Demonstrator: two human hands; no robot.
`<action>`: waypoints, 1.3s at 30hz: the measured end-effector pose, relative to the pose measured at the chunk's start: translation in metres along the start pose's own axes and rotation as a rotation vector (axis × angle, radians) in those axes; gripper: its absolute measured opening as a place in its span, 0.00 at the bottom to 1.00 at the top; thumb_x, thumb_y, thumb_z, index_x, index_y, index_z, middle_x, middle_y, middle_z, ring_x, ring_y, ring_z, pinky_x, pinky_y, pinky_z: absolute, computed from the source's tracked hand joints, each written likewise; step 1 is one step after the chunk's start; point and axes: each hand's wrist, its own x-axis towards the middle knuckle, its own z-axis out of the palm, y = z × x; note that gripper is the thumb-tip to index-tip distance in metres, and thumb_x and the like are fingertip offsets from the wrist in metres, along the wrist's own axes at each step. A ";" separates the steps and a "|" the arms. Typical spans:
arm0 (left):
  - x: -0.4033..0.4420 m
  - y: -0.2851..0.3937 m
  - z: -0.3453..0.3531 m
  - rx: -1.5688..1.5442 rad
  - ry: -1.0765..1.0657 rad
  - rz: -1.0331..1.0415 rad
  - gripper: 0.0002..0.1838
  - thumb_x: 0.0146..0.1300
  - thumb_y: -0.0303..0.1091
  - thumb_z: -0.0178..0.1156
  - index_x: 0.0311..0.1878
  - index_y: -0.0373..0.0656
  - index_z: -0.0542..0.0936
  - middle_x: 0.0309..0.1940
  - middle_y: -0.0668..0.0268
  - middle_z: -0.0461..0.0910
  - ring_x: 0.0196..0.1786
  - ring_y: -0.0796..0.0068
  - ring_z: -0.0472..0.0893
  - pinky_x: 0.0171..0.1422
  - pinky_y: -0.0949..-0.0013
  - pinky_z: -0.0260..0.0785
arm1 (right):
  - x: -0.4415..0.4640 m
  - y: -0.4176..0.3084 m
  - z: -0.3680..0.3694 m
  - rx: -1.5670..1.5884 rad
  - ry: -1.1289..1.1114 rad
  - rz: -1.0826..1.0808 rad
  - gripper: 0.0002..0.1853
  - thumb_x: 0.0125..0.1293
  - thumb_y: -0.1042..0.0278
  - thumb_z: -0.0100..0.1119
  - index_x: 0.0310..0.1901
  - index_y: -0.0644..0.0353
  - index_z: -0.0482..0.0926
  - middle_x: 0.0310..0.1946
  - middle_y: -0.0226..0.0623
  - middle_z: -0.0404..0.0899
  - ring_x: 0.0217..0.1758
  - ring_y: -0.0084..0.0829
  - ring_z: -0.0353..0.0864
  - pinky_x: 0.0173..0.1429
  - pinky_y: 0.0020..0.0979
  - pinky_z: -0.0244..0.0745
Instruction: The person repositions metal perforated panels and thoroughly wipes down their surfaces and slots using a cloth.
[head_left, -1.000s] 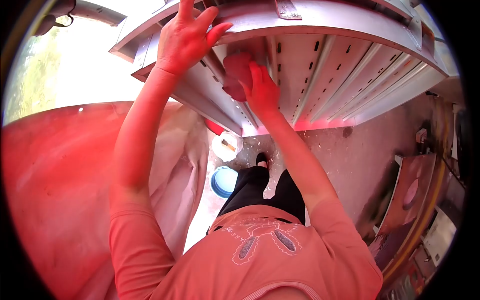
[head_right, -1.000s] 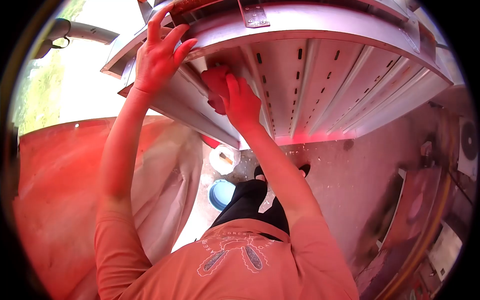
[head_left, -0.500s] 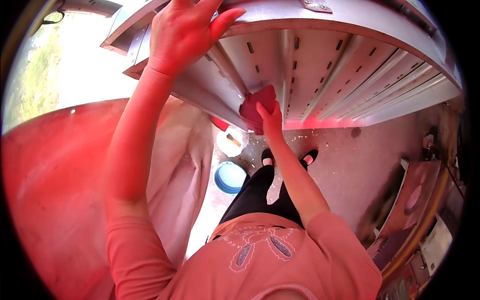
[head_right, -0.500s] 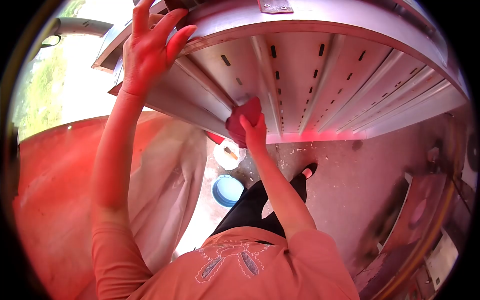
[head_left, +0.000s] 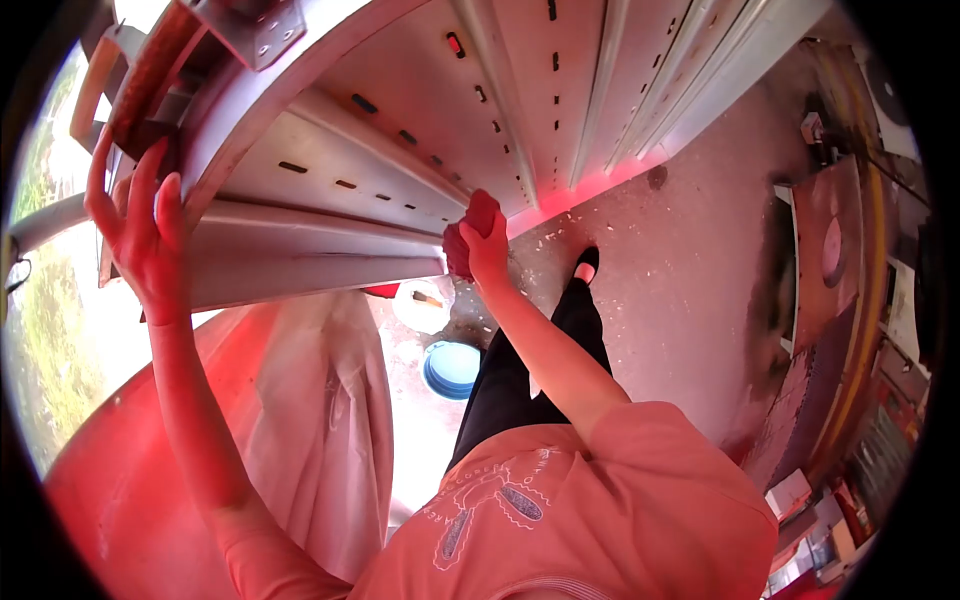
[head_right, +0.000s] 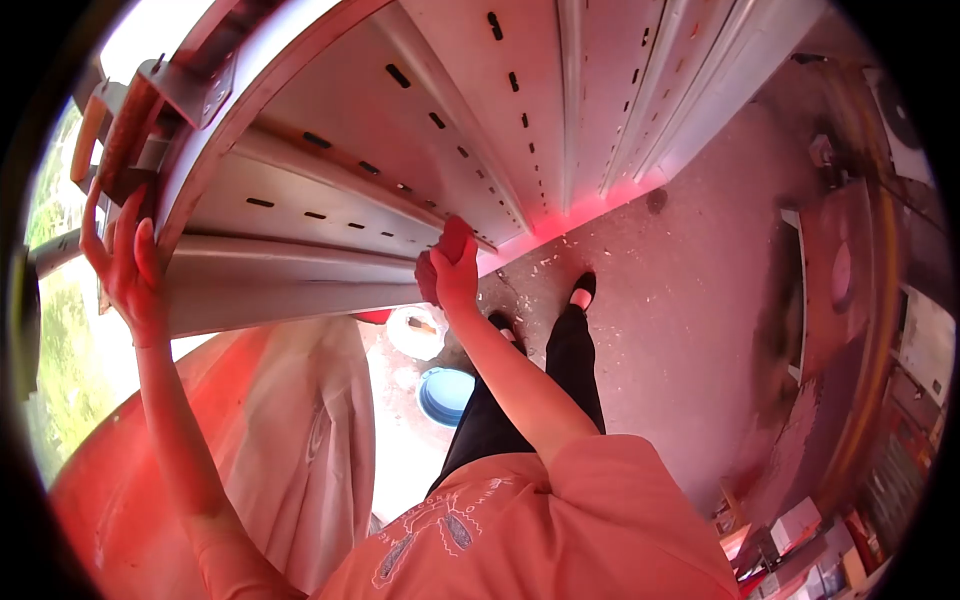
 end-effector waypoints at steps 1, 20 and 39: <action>0.001 0.004 -0.002 0.010 -0.001 0.000 0.15 0.73 0.35 0.55 0.54 0.37 0.82 0.70 0.55 0.62 0.48 0.65 0.82 0.55 0.64 0.73 | 0.007 -0.025 -0.002 0.000 -0.017 -0.124 0.29 0.64 0.75 0.61 0.64 0.57 0.60 0.45 0.41 0.76 0.44 0.37 0.80 0.44 0.36 0.79; 0.134 0.156 -0.003 0.069 -0.165 0.314 0.27 0.68 0.32 0.60 0.69 0.41 0.69 0.67 0.57 0.69 0.66 0.57 0.72 0.65 0.59 0.70 | 0.132 -0.083 -0.255 -0.094 0.110 -0.082 0.25 0.53 0.75 0.66 0.55 0.61 0.77 0.39 0.35 0.81 0.39 0.28 0.80 0.45 0.31 0.76; 0.179 0.127 0.046 0.050 -0.488 -0.207 0.37 0.64 0.32 0.66 0.71 0.30 0.60 0.65 0.52 0.69 0.65 0.64 0.70 0.70 0.64 0.58 | 0.201 -0.020 -0.164 -0.099 0.206 0.042 0.18 0.58 0.66 0.66 0.48 0.62 0.77 0.44 0.48 0.82 0.50 0.50 0.80 0.54 0.42 0.74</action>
